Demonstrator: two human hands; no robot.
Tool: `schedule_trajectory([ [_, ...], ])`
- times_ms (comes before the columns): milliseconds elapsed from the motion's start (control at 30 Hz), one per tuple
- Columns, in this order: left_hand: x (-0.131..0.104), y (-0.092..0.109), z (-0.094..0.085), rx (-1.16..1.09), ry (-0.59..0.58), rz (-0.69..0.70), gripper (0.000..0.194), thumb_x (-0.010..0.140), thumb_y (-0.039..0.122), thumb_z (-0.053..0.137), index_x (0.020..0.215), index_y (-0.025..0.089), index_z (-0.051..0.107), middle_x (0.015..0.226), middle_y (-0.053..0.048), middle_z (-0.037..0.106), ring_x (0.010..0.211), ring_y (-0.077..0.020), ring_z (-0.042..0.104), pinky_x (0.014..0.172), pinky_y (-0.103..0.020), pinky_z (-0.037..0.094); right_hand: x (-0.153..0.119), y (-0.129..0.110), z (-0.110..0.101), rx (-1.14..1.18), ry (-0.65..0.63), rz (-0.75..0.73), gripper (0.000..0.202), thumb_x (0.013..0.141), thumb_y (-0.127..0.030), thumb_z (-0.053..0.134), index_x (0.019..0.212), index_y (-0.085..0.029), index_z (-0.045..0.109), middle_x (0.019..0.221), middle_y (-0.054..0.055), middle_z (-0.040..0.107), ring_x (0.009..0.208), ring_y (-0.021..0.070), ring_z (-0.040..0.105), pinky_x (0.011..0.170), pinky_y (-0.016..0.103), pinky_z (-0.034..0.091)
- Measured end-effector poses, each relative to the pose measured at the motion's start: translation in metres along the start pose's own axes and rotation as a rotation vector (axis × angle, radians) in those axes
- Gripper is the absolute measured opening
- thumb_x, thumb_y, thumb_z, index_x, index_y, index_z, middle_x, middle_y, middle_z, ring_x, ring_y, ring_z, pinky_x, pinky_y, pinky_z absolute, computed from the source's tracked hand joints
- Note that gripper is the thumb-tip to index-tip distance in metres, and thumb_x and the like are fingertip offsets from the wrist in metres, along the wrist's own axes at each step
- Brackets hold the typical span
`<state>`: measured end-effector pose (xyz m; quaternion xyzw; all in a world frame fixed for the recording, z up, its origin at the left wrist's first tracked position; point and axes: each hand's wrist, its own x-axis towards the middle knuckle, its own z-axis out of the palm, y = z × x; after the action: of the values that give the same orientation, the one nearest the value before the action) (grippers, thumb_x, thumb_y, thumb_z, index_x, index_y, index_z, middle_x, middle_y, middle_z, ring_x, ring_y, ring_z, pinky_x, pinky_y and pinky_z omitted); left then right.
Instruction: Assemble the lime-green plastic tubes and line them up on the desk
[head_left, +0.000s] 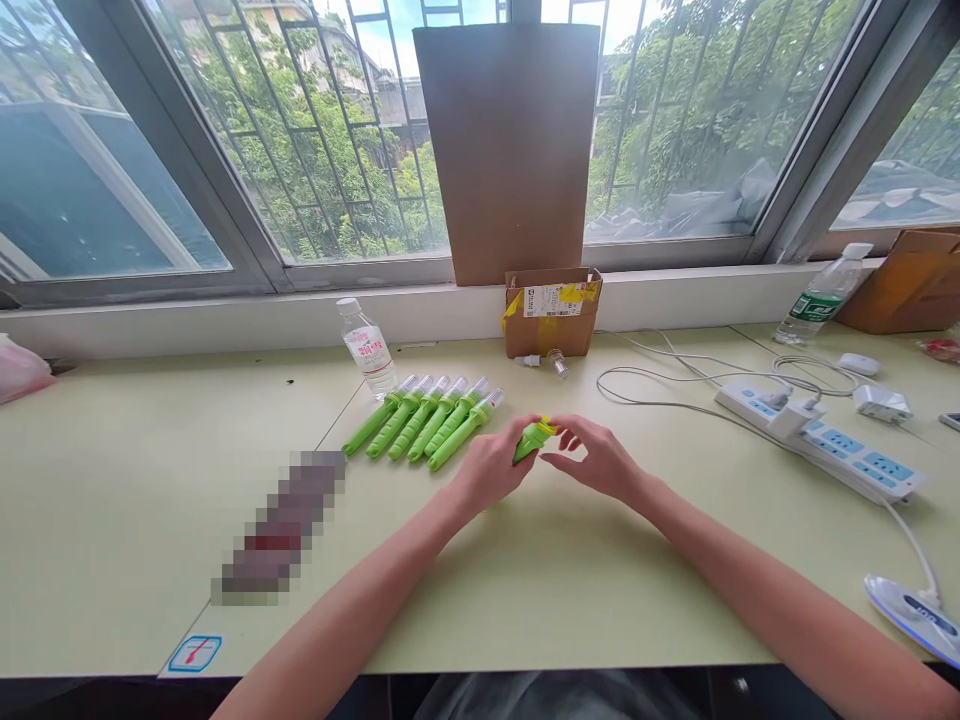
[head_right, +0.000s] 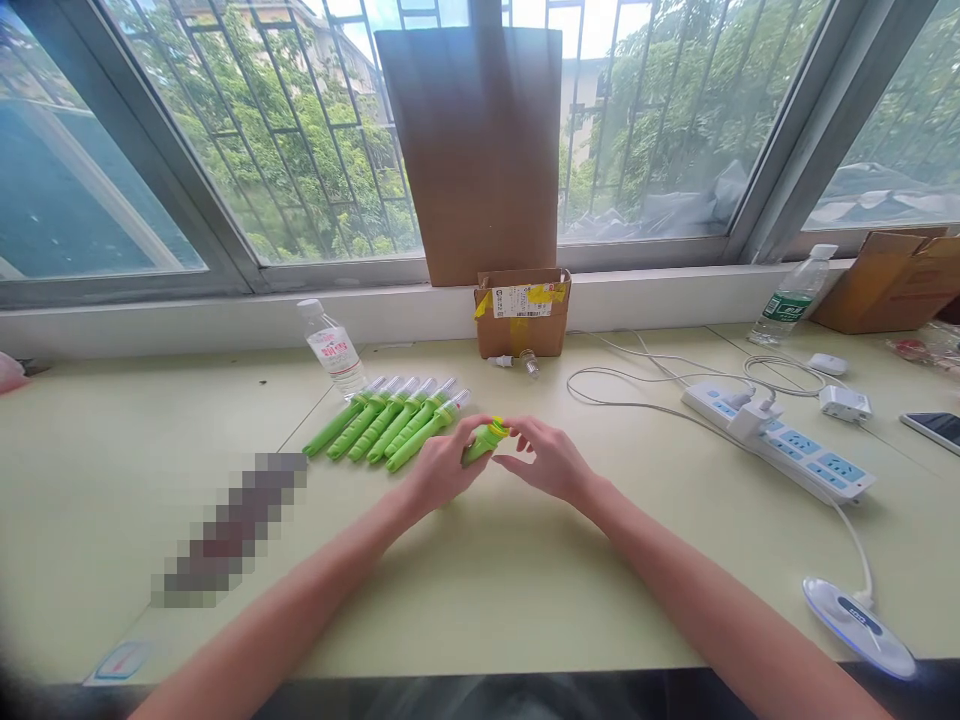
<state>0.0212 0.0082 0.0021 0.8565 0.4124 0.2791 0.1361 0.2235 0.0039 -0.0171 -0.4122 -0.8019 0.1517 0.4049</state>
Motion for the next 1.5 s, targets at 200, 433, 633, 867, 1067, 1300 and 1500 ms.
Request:
schedule_trajectory([
  [200,-0.003,-0.005,0.006,0.059,-0.029,0.044,0.049,0.082,0.014,0.045,0.129,0.026,0.042,0.103,-0.003,0.068,0.078,-0.0184,0.064,0.068,-0.026,0.042,-0.001,0.003,0.001,-0.064,-0.016,-0.029,0.031,0.082,-0.039,0.061,0.110,-0.027,0.055,0.099,0.006,0.065,0.073,0.0169,0.063,0.069,0.035,0.055],
  [433,-0.005,-0.010,0.011,0.017,0.039,0.043,0.043,0.080,0.017,0.051,0.122,0.026,0.047,0.093,-0.002,0.069,0.071,-0.0177,0.064,0.064,-0.025,0.041,-0.001,0.001,0.002,-0.007,-0.012,-0.024,0.030,0.081,-0.041,0.061,0.106,-0.026,0.055,0.090,0.005,0.066,0.071,0.0168,0.063,0.069,0.034,0.054],
  [633,-0.005,-0.006,0.012,-0.031,0.045,0.024,0.044,0.080,0.018,0.051,0.123,0.025,0.045,0.088,-0.001,0.068,0.069,-0.0169,0.063,0.062,-0.024,0.039,-0.001,-0.004,-0.001,0.047,0.052,-0.015,0.021,0.078,-0.041,0.066,0.086,-0.024,0.057,0.079,0.003,0.064,0.066,0.0159,0.060,0.064,0.033,0.054],
  [867,-0.004,-0.006,0.010,-0.031,0.026,0.020,0.042,0.081,0.019,0.050,0.122,0.025,0.045,0.086,-0.001,0.067,0.068,-0.0164,0.061,0.062,-0.024,0.039,0.001,-0.007,0.004,0.280,0.066,0.086,0.025,0.073,-0.042,0.071,0.078,-0.023,0.056,0.072,0.001,0.062,0.061,0.0147,0.060,0.060,0.031,0.055],
  [1067,-0.002,-0.003,0.011,-0.115,0.034,-0.015,0.045,0.080,0.018,0.050,0.123,0.024,0.042,0.082,0.000,0.064,0.063,-0.0141,0.057,0.058,-0.022,0.039,0.001,-0.011,0.007,0.424,0.128,0.172,0.031,0.065,-0.039,0.078,0.076,-0.021,0.056,0.070,-0.001,0.061,0.061,0.0145,0.060,0.059,0.031,0.054],
  [1300,0.000,-0.002,0.010,-0.174,0.011,-0.048,0.045,0.080,0.017,0.050,0.123,0.024,0.042,0.075,0.002,0.061,0.059,-0.0122,0.050,0.059,-0.021,0.037,0.002,-0.020,0.011,0.701,0.121,0.336,0.039,0.058,-0.038,0.083,0.071,-0.021,0.050,0.061,-0.007,0.049,0.055,0.0129,0.058,0.052,0.028,0.052],
  [1500,0.000,0.001,0.010,-0.206,-0.008,-0.073,0.045,0.080,0.018,0.049,0.124,0.025,0.041,0.073,0.003,0.059,0.058,-0.0116,0.049,0.059,-0.021,0.036,0.001,-0.022,0.013,0.743,0.150,0.372,0.040,0.056,-0.038,0.084,0.071,-0.020,0.051,0.063,-0.007,0.046,0.052,0.0117,0.058,0.049,0.028,0.052],
])
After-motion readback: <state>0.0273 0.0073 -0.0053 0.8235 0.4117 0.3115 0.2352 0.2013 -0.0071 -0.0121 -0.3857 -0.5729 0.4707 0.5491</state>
